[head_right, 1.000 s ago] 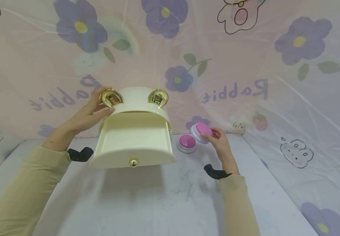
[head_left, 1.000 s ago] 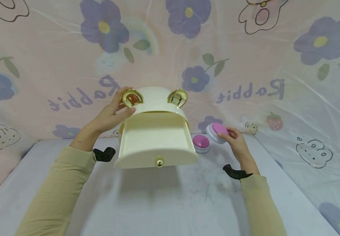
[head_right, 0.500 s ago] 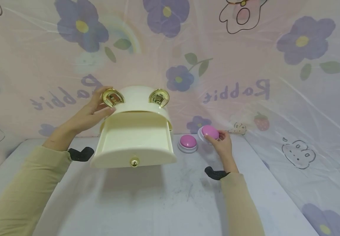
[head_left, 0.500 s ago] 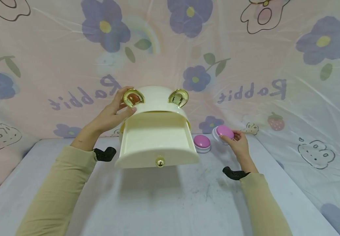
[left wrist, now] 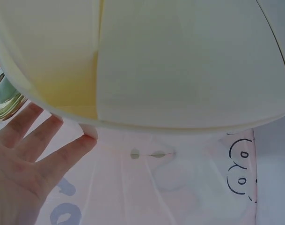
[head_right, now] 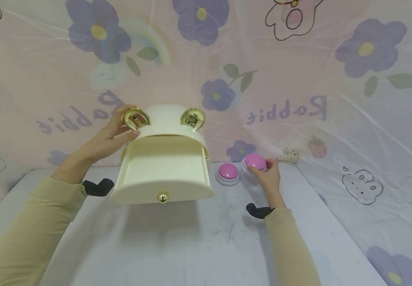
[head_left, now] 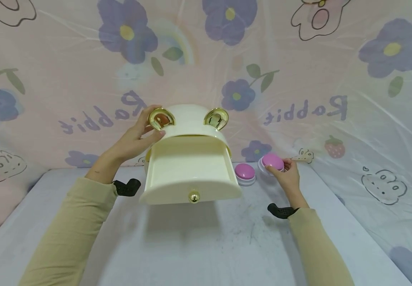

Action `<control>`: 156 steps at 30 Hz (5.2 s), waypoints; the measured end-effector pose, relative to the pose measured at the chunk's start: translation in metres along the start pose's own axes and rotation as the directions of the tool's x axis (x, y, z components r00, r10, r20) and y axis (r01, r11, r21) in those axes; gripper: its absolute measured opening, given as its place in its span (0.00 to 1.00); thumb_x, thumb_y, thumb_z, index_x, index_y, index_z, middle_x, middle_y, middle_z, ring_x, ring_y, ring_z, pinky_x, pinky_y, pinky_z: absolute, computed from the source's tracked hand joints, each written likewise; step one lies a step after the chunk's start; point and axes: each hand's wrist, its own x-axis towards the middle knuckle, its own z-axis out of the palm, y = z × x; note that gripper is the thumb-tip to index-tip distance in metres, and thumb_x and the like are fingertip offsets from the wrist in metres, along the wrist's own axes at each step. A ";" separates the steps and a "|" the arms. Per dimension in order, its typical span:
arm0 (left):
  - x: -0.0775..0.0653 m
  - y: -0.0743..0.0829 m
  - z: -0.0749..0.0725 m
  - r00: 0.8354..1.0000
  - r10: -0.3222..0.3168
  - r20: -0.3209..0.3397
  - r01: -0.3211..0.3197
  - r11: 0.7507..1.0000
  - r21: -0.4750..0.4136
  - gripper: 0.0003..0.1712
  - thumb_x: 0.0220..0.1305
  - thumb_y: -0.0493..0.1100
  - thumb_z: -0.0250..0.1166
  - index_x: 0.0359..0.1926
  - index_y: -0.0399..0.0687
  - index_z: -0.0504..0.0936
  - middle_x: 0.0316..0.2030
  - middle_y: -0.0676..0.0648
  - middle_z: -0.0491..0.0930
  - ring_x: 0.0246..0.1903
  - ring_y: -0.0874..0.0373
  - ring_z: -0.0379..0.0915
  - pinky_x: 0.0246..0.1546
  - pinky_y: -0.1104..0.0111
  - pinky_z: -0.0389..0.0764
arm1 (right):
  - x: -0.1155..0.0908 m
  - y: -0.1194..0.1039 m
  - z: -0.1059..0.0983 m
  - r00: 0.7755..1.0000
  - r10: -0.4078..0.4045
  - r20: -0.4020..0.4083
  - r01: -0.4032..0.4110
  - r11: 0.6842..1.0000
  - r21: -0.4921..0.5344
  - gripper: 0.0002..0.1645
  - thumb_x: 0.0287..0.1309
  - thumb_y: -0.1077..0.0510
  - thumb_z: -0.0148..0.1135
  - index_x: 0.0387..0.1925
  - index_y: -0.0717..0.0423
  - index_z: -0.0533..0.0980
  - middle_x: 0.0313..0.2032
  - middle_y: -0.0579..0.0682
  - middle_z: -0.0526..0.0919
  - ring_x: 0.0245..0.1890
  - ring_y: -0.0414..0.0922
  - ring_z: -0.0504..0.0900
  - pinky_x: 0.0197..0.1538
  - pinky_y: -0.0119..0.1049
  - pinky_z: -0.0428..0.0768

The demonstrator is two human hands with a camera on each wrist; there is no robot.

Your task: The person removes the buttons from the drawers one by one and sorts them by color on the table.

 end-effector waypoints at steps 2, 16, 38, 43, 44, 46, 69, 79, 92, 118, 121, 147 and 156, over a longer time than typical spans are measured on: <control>0.000 0.000 0.000 1.000 -0.005 0.002 0.005 1.000 0.001 0.38 0.71 0.48 0.54 0.71 0.79 0.42 0.73 0.44 0.49 0.71 0.39 0.50 0.62 0.33 0.55 | 0.000 0.002 0.001 1.000 -0.004 -0.007 0.003 1.000 -0.014 0.46 0.52 0.50 0.71 0.64 0.64 0.57 0.65 0.61 0.64 0.67 0.54 0.62 0.70 0.46 0.63; -0.001 0.002 0.000 1.000 -0.007 0.001 0.007 1.000 -0.007 0.39 0.71 0.48 0.55 0.71 0.79 0.42 0.72 0.44 0.50 0.71 0.41 0.50 0.63 0.34 0.55 | -0.003 0.022 0.007 0.997 0.072 0.024 -0.070 0.995 -0.069 0.49 0.54 0.46 0.68 0.66 0.67 0.55 0.64 0.66 0.63 0.66 0.57 0.62 0.69 0.48 0.62; 0.000 0.000 0.001 1.000 0.018 0.004 -0.018 1.000 -0.020 0.38 0.71 0.46 0.54 0.71 0.75 0.42 0.72 0.43 0.52 0.71 0.40 0.50 0.62 0.33 0.55 | -0.009 0.018 0.011 0.986 0.156 0.053 -0.147 0.979 -0.138 0.53 0.57 0.46 0.65 0.72 0.66 0.48 0.69 0.71 0.55 0.70 0.62 0.56 0.71 0.52 0.58; -0.001 0.000 0.001 1.000 0.009 -0.002 -0.009 1.000 -0.015 0.39 0.71 0.46 0.54 0.71 0.76 0.42 0.72 0.44 0.52 0.71 0.40 0.50 0.62 0.33 0.54 | -0.012 0.007 0.013 0.989 0.147 0.017 -0.144 0.982 -0.122 0.51 0.57 0.45 0.65 0.71 0.64 0.51 0.69 0.70 0.57 0.70 0.61 0.56 0.71 0.52 0.58; -0.001 0.000 0.001 1.000 0.009 -0.004 -0.009 1.000 -0.014 0.39 0.71 0.46 0.54 0.71 0.76 0.42 0.72 0.44 0.52 0.71 0.40 0.50 0.62 0.33 0.54 | -0.012 0.005 0.013 0.990 0.142 0.008 -0.141 0.983 -0.116 0.50 0.57 0.45 0.64 0.71 0.64 0.52 0.68 0.69 0.58 0.70 0.61 0.57 0.71 0.51 0.58; -0.001 0.000 0.001 1.000 0.005 -0.010 -0.005 1.000 -0.010 0.38 0.71 0.47 0.54 0.71 0.76 0.43 0.72 0.44 0.52 0.71 0.40 0.51 0.62 0.33 0.54 | -0.013 -0.001 0.013 0.992 0.127 -0.020 -0.128 0.987 -0.098 0.47 0.58 0.46 0.64 0.69 0.64 0.55 0.67 0.69 0.60 0.69 0.61 0.59 0.70 0.51 0.59; -0.001 0.001 0.002 1.000 0.017 -0.010 -0.017 1.000 -0.010 0.38 0.71 0.46 0.54 0.72 0.73 0.43 0.71 0.41 0.52 0.71 0.39 0.50 0.63 0.35 0.54 | -0.055 -0.091 0.029 0.966 -0.220 -0.137 0.247 0.941 0.232 0.22 0.57 0.60 0.65 0.53 0.65 0.74 0.50 0.54 0.79 0.50 0.44 0.79 0.46 0.21 0.73; 0.000 0.001 0.005 1.000 0.004 -0.020 -0.004 1.000 -0.006 0.37 0.71 0.46 0.54 0.71 0.72 0.44 0.71 0.40 0.53 0.71 0.40 0.50 0.64 0.38 0.57 | -0.077 -0.115 0.031 0.928 -0.343 -0.148 0.373 0.866 0.333 0.17 0.59 0.64 0.62 0.49 0.68 0.74 0.45 0.50 0.80 0.43 0.36 0.79 0.42 0.23 0.79; 0.000 0.002 0.004 0.999 -0.015 -0.030 0.015 1.000 0.002 0.36 0.71 0.48 0.54 0.70 0.76 0.44 0.71 0.43 0.52 0.71 0.40 0.51 0.64 0.38 0.58 | -0.112 -0.144 0.032 0.706 -0.672 -0.223 0.705 0.642 0.300 0.12 0.59 0.67 0.60 0.44 0.70 0.75 0.41 0.56 0.81 0.40 0.38 0.80 0.38 0.23 0.78; 0.002 -0.001 0.004 0.999 0.013 -0.037 -0.013 1.000 -0.023 0.37 0.71 0.45 0.54 0.71 0.74 0.45 0.71 0.41 0.53 0.71 0.39 0.51 0.64 0.38 0.58 | -0.166 -0.160 0.058 0.083 -0.854 -0.513 0.989 0.132 -0.059 0.20 0.56 0.53 0.64 0.28 0.70 0.75 0.27 0.63 0.79 0.27 0.52 0.77 0.37 0.26 0.78; 0.002 0.000 0.004 0.999 0.017 -0.039 -0.018 0.999 -0.026 0.37 0.71 0.45 0.54 0.71 0.74 0.45 0.71 0.41 0.53 0.71 0.39 0.51 0.64 0.38 0.59 | -0.171 -0.156 0.061 0.068 -0.865 -0.497 0.992 0.112 -0.058 0.19 0.57 0.54 0.64 0.27 0.70 0.75 0.25 0.62 0.78 0.23 0.49 0.74 0.31 0.27 0.76; -0.007 -0.001 0.001 0.999 0.009 -0.044 -0.010 1.000 -0.026 0.37 0.71 0.45 0.54 0.71 0.73 0.45 0.71 0.41 0.52 0.70 0.38 0.51 0.63 0.38 0.59 | -0.201 -0.120 0.093 0.174 -0.973 -0.150 0.910 0.101 0.403 0.14 0.58 0.63 0.62 0.38 0.73 0.74 0.25 0.59 0.83 0.17 0.39 0.80 0.21 0.20 0.75; -0.005 0.001 0.004 1.000 0.002 -0.027 -0.003 1.000 -0.024 0.37 0.71 0.46 0.54 0.71 0.75 0.44 0.71 0.43 0.52 0.71 0.38 0.51 0.63 0.38 0.59 | -0.208 -0.113 0.094 0.346 -0.934 -0.086 0.860 0.279 0.428 0.16 0.58 0.63 0.65 0.43 0.72 0.74 0.31 0.60 0.84 0.21 0.42 0.84 0.22 0.21 0.77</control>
